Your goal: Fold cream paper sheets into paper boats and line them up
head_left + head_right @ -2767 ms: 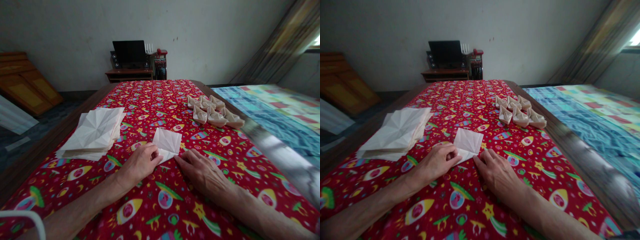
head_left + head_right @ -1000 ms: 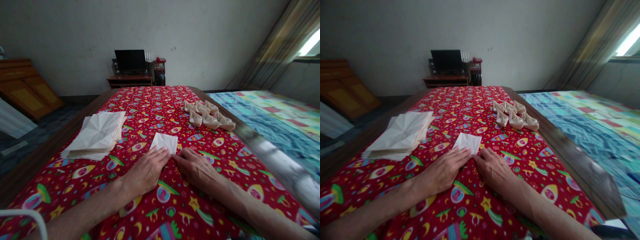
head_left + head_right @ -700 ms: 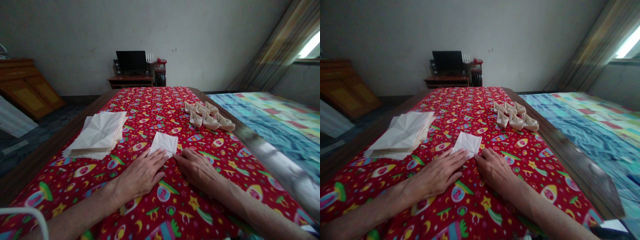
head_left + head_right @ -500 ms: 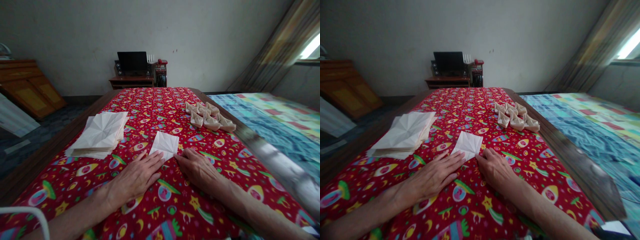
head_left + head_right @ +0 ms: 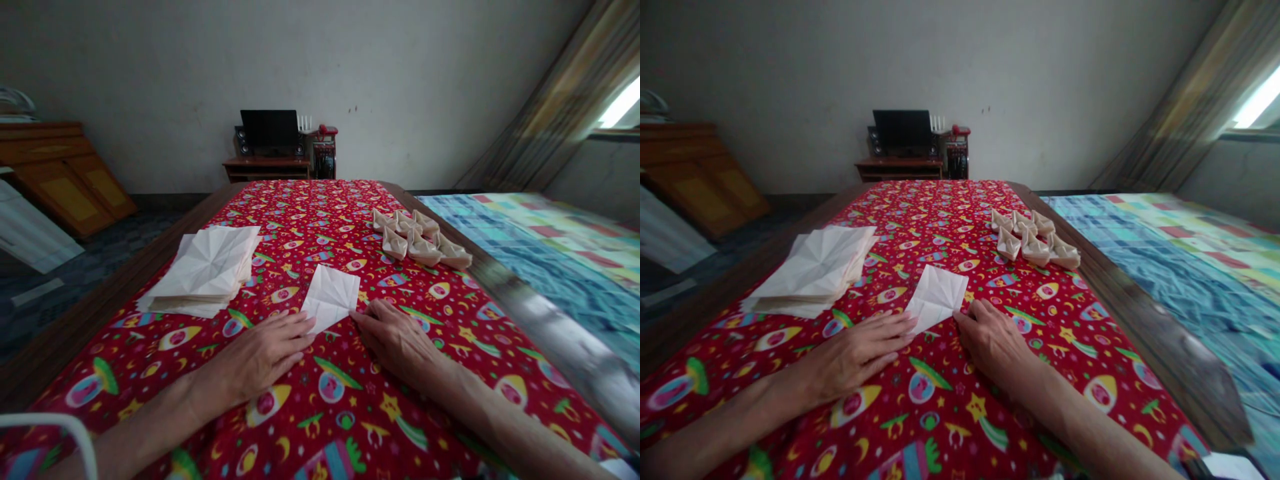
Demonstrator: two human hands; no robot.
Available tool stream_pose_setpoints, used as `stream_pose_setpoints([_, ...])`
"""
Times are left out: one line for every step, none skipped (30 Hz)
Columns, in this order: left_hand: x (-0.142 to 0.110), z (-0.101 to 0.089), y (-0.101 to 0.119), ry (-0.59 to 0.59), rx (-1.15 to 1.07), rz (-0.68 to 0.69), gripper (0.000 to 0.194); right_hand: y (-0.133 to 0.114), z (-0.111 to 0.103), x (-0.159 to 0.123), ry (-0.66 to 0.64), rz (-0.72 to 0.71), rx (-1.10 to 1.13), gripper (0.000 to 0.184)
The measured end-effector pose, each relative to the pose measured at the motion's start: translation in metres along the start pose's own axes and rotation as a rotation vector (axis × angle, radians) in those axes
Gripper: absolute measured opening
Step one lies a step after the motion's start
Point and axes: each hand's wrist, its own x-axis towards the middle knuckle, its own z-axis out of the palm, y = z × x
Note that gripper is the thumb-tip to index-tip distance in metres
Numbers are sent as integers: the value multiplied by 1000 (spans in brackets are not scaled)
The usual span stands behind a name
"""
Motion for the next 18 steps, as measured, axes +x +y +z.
stream_pose_setpoints([2, -1, 0, 27, -13, 4, 30, 0, 0, 0, 3, 4, 1, 20])
stream_pose_setpoints([5, -1, 1, 55, -18, 5, 28, 0, 1, 0, 5, 10, 6, 20])
stream_pose_setpoints([9, -2, 2, 86, -17, 1, 26, 0, 1, -1, 8, 16, 14, 20])
stream_pose_setpoints([13, -2, 4, 104, -14, -5, 25, -1, 2, -1, 13, 21, 21, 20])
stream_pose_setpoints([18, -2, 6, 106, -9, -13, 24, -1, 2, -2, 19, 26, 28, 20])
stream_pose_setpoints([23, -2, 8, 109, -5, -25, 24, -2, 2, -2, 27, 25, 35, 20])
stream_pose_setpoints([28, -2, 9, 97, 1, -33, 24, -2, 3, -2, 37, 22, 41, 20])
stream_pose_setpoints([33, -2, 10, 83, 11, -41, 23, -1, 3, -2, 52, 17, 47, 20])
stream_pose_setpoints([36, -2, 10, 70, 25, -43, 23, 0, 3, -1, 74, 15, 56, 21])
stream_pose_setpoints([39, -2, 9, 55, 43, -40, 23, 3, 2, 1, 103, 15, 68, 22])
stream_pose_setpoints([41, -3, 7, 44, 64, -32, 22, 7, 2, 3, 143, 19, 78, 23])
stream_pose_setpoints([42, -3, 4, 32, 85, -21, 22, 12, 2, 6, 187, 28, 85, 23])
stream_pose_setpoints([42, -3, 1, 21, 105, -10, 22, 18, 1, 10, 228, 33, 90, 24])
stream_pose_setpoints([42, -3, -3, 16, 122, 0, 22, 25, 0, 14, 274, 41, 83, 24])
stream_pose_setpoints([42, -3, -7, 15, 137, 8, 22, 32, 0, 17, 281, 33, 83, 25])
stream_pose_setpoints([42, -3, -11, 20, 150, 10, 21, 38, -1, 20, 273, 18, 95, 26])
stream_pose_setpoints([42, -3, -15, 35, 162, 8, 20, 43, -1, 23, 267, 0, 110, 28])
stream_pose_setpoints([43, -2, -20, 56, 175, 3, 19, 46, -1, 24, 251, -15, 131, 29])
